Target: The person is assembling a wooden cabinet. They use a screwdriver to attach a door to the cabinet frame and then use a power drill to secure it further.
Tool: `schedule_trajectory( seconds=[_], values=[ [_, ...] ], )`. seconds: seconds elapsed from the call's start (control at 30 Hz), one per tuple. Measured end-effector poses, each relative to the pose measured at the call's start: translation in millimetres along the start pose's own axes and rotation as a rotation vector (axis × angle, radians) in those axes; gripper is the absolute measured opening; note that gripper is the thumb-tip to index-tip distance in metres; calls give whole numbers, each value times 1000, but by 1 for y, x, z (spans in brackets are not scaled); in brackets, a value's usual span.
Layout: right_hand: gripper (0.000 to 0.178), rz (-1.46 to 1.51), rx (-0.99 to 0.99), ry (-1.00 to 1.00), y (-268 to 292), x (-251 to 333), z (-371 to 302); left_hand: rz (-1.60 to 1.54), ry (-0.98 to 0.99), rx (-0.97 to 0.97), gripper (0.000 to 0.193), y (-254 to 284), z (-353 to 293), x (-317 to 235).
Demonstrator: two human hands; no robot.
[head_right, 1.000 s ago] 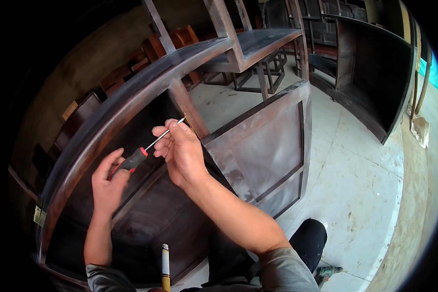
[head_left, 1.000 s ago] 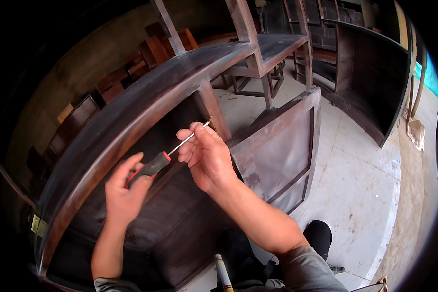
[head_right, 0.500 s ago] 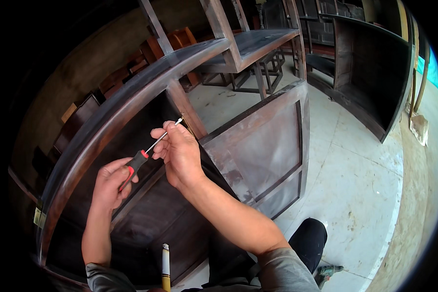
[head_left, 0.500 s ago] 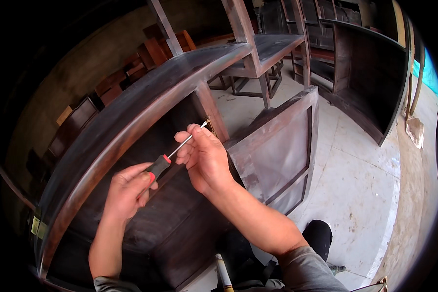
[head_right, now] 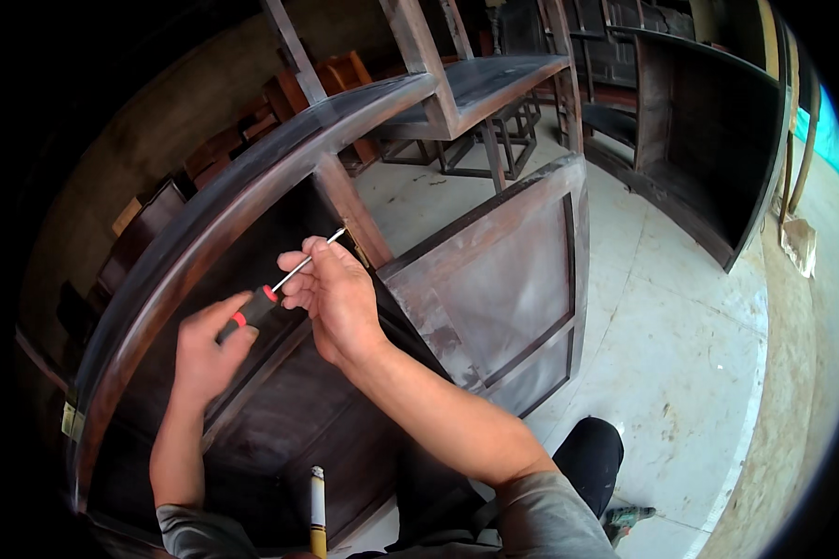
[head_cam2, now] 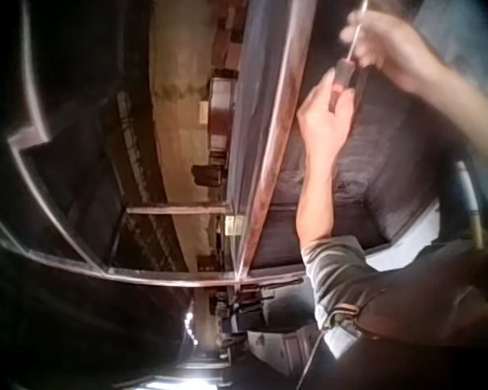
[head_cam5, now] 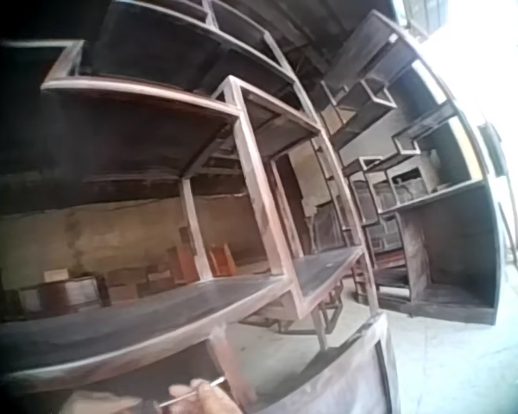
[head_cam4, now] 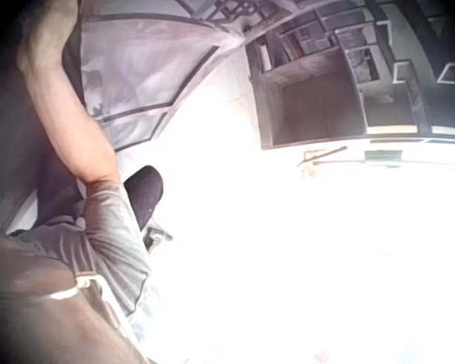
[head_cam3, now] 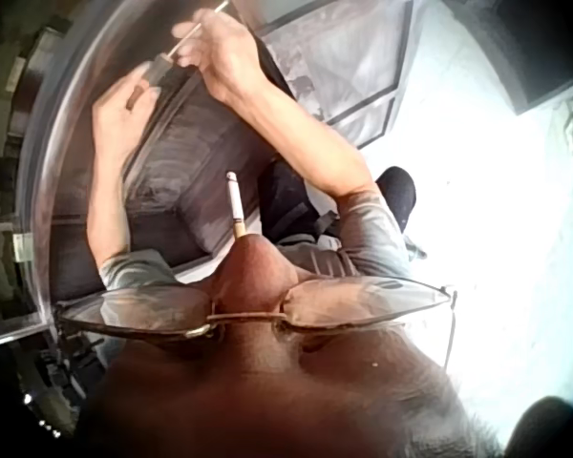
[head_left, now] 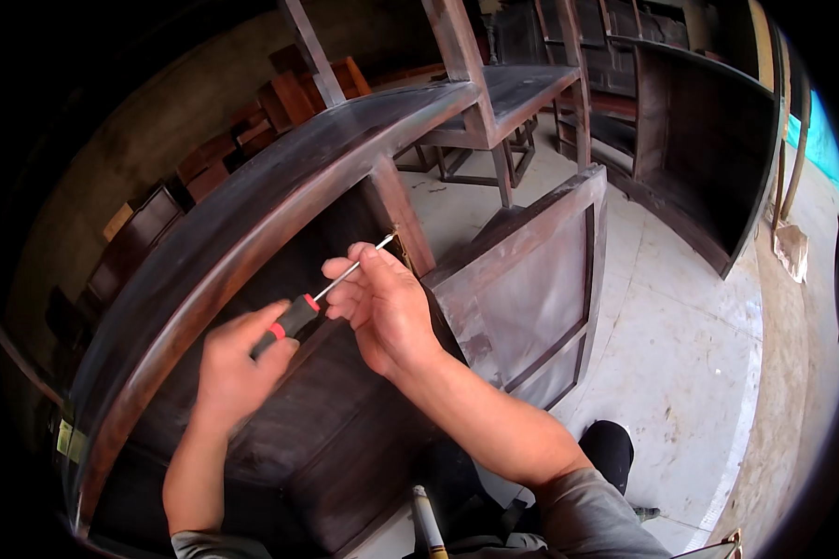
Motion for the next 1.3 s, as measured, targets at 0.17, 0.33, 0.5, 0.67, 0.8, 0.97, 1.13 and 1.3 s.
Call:
schedule_trajectory(
  seconds=[0.17, 0.33, 0.5, 0.67, 0.8, 0.97, 1.13, 1.3],
  values=[
    [19, 1, 23, 60, 1, 4, 6, 49, -99, -75, 48, 1, 5, -4],
    [19, -11, 30, 40, 0, 3, 3, -1303, 821, 152, 40, -43, -22, 47],
    [20, 11, 33, 69, 1, 3, 5, 230, -156, -106, 40, 7, 4, -16],
    [20, 5, 53, 72, 3, 4, 9, -442, 224, -41, 37, -2, 3, 22],
    [20, -7, 48, 62, 3, 6, 5, -1329, 859, 280, 37, -41, -16, 36],
    [19, 0, 24, 39, 1, -2, 4, 177, -66, -51, 43, 4, 5, -12],
    [18, 10, 55, 57, 2, 3, 6, -378, 227, 30, 42, -2, 3, 18],
    [19, 11, 43, 42, 1, 4, 4, -1243, 848, 400, 32, -40, -12, 41]
  ],
)
Point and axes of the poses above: each hand's wrist, its own z-axis towards the middle knuckle, its own y-axis out of the back of the hand, x = y × z, the point moved 8 cm from there along z, towards the middle knuckle, and after that the axes turned 7 degrees about x, right-handed, at the moved point
